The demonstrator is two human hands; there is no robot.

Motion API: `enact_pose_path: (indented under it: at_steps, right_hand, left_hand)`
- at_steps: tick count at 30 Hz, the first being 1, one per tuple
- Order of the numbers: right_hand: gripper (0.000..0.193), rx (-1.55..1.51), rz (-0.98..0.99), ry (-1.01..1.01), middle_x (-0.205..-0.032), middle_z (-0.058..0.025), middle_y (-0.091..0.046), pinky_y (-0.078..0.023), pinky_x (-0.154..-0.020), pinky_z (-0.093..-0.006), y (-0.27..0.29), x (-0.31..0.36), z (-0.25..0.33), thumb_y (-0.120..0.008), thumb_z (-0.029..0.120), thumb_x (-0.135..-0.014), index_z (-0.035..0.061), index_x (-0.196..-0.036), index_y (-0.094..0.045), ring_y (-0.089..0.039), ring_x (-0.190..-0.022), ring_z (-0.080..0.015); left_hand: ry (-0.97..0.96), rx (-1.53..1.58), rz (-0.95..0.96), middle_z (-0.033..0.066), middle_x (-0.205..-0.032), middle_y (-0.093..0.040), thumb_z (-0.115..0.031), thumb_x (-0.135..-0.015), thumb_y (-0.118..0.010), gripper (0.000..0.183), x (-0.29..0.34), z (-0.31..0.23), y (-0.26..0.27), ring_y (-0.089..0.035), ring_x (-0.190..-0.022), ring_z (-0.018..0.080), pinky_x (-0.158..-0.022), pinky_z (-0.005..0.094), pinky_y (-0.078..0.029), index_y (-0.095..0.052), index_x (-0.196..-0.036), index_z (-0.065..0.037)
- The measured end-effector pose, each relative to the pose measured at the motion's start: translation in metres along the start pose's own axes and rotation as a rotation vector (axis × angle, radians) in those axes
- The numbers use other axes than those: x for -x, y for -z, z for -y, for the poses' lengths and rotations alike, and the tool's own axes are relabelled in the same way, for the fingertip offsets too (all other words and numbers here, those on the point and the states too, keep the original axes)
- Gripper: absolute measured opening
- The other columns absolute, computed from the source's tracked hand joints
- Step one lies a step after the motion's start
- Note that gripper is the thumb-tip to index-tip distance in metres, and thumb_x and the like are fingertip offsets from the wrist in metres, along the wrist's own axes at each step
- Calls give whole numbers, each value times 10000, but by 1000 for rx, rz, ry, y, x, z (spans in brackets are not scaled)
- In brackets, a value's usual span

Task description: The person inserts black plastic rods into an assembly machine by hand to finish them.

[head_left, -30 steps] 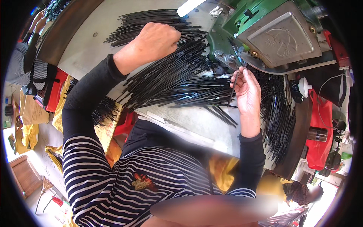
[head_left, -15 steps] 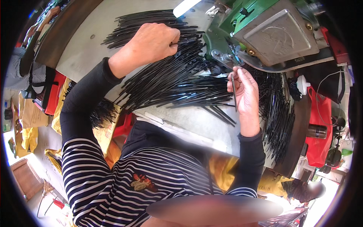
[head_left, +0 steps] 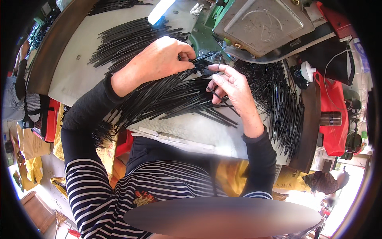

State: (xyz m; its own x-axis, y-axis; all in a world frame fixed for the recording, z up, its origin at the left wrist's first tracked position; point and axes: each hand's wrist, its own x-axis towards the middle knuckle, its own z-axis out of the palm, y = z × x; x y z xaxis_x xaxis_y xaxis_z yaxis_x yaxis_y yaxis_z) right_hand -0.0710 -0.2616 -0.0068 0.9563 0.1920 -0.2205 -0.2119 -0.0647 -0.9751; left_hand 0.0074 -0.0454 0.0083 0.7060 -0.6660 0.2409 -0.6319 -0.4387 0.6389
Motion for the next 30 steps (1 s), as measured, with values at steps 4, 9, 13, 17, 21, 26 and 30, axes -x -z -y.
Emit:
enact_pose_path:
  at_steps: [4, 9, 13, 17, 21, 26, 30]
  right_hand:
    - [361, 20, -4, 8, -751, -92, -608, -452, -475, -188, 1, 0, 1, -552, 186, -885, -30, -1169, -505, -566, -509, -99]
    - [367, 10, 0, 4, -758, -95, -608, -449, -470, -188, 1, -1, 1, -552, 188, -884, -35, -1170, -501, -563, -505, -99]
    - [318, 2, 6, 8, -765, -94, -605, -424, -466, -185, 2, -2, 1, -508, 160, -911, -22, -1170, -487, -575, -514, -106]
    - [317, 2, 10, 12, -767, -93, -604, -421, -465, -184, 3, -4, 1, -507, 164, -911, -22, -1167, -488, -573, -512, -105]
    - [314, 5, 9, 8, -769, -92, -603, -417, -464, -181, 3, -4, 2, -507, 162, -912, -19, -1167, -488, -571, -511, -104]
    - [309, -2, 0, 15, -769, -94, -601, -416, -461, -181, 3, -3, 3, -506, 154, -912, -18, -1169, -488, -569, -510, -103]
    - [307, -3, 6, 9, -768, -94, -601, -420, -461, -183, 5, -3, 1, -506, 154, -913, -18, -1167, -488, -568, -509, -103]
  left_hand:
    - [16, 24, -6, 161, -749, -645, -173, -740, -664, 230, -2, -2, -2, -638, -688, 285, -647, 327, -497, -637, -869, 16]
    - [17, 59, 9, 136, -750, -644, -159, -752, -665, 257, -4, 2, -4, -606, -626, 193, -608, 279, -483, -637, -940, 14]
    - [-36, 57, 1, 135, -751, -645, -156, -759, -661, 260, -7, 3, -7, -600, -614, 187, -604, 278, -484, -635, -948, 21]
    - [9, 74, 12, 133, -761, -650, -160, -765, -663, 268, -7, 4, -7, -600, -614, 179, -601, 276, -485, -637, -959, 21]
    - [10, 74, 20, 129, -764, -650, -163, -769, -663, 269, -7, 3, -6, -597, -607, 168, -593, 269, -483, -638, -965, 21]
    - [-1, 97, 4, 117, -747, -643, -140, -775, -657, 249, -7, -1, -7, -582, -557, 150, -557, 265, -474, -634, -961, 24]
    - [-37, 77, -8, 112, -734, -636, -132, -777, -655, 240, -9, 4, -9, -577, -543, 141, -542, 261, -468, -633, -955, 27]
